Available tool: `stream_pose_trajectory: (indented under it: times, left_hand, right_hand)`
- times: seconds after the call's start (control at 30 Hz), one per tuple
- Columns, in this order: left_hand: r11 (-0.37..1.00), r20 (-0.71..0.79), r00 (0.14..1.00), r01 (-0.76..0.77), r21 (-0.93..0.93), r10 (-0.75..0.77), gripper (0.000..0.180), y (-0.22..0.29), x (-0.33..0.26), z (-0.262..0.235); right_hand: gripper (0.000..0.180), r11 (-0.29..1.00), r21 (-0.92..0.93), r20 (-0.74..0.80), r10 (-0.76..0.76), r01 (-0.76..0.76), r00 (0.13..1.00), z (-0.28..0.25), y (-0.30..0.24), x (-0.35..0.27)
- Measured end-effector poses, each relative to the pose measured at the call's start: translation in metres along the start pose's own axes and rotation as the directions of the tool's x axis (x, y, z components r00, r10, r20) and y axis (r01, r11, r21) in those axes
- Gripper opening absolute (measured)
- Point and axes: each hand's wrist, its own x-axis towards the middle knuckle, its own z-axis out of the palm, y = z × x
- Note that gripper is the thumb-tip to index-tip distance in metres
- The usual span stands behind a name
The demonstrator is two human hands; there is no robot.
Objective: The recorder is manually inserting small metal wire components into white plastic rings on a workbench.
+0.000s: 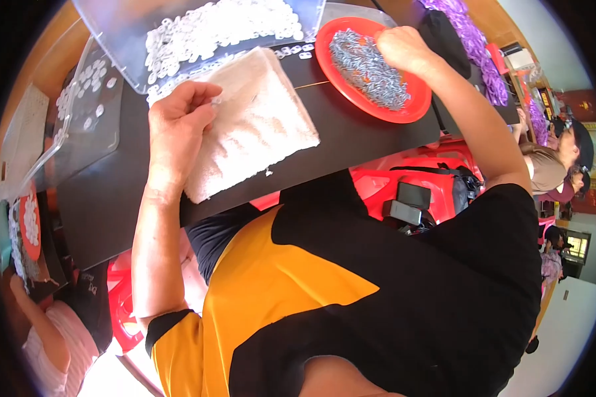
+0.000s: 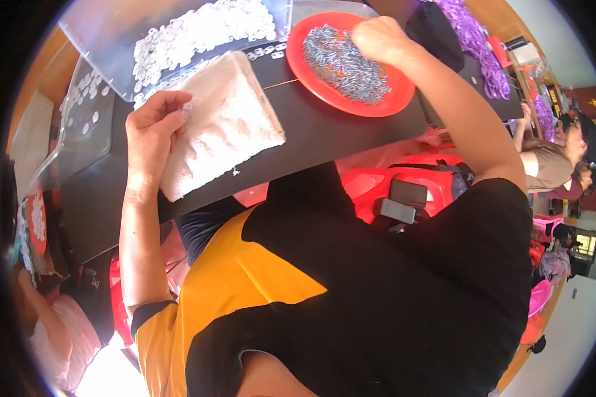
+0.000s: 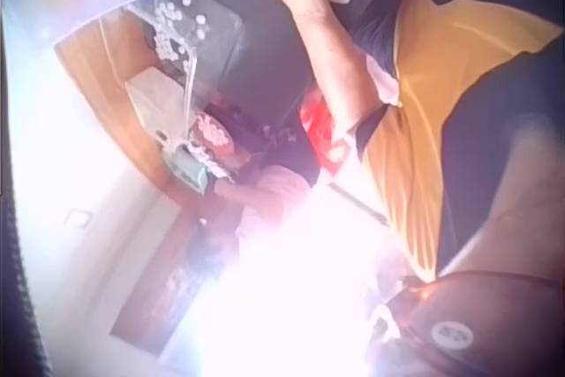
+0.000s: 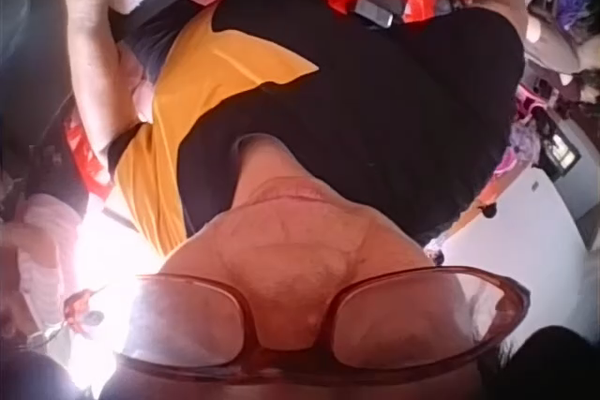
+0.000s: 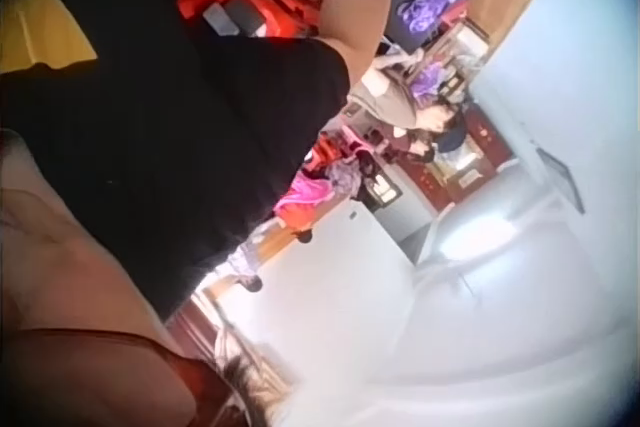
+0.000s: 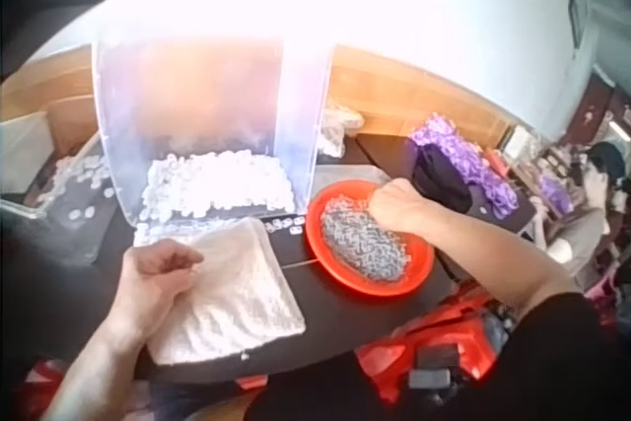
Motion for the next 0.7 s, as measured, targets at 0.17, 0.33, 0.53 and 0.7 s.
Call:
stream_pose_trajectory:
  times: [0.17,0.33,0.53,0.7]
  left_hand:
    - [0.999,0.003,1.0,-0.022,0.025,0.022,0.02,-0.003,0.005,-0.001]
    - [0.999,0.007,1.0,-0.019,0.037,0.019,0.023,-0.002,0.001,-0.002]
    - [1.0,0.02,1.0,-0.012,0.028,0.012,0.024,-0.001,0.0,-0.003]
    - [0.999,0.014,1.0,-0.021,0.047,0.021,0.025,0.0,0.002,-0.002]
  right_hand:
    - [0.013,0.999,0.019,-0.031,0.041,-0.04,0.999,0.012,0.006,-0.002]
    - [0.014,0.996,0.049,-0.029,0.074,-0.072,0.997,0.013,0.005,-0.009]
    - [0.014,1.0,-0.02,-0.044,0.021,-0.022,0.999,-0.006,0.006,-0.016]
    - [0.012,0.972,0.235,-0.302,0.047,0.027,0.952,-0.032,-0.016,-0.016]
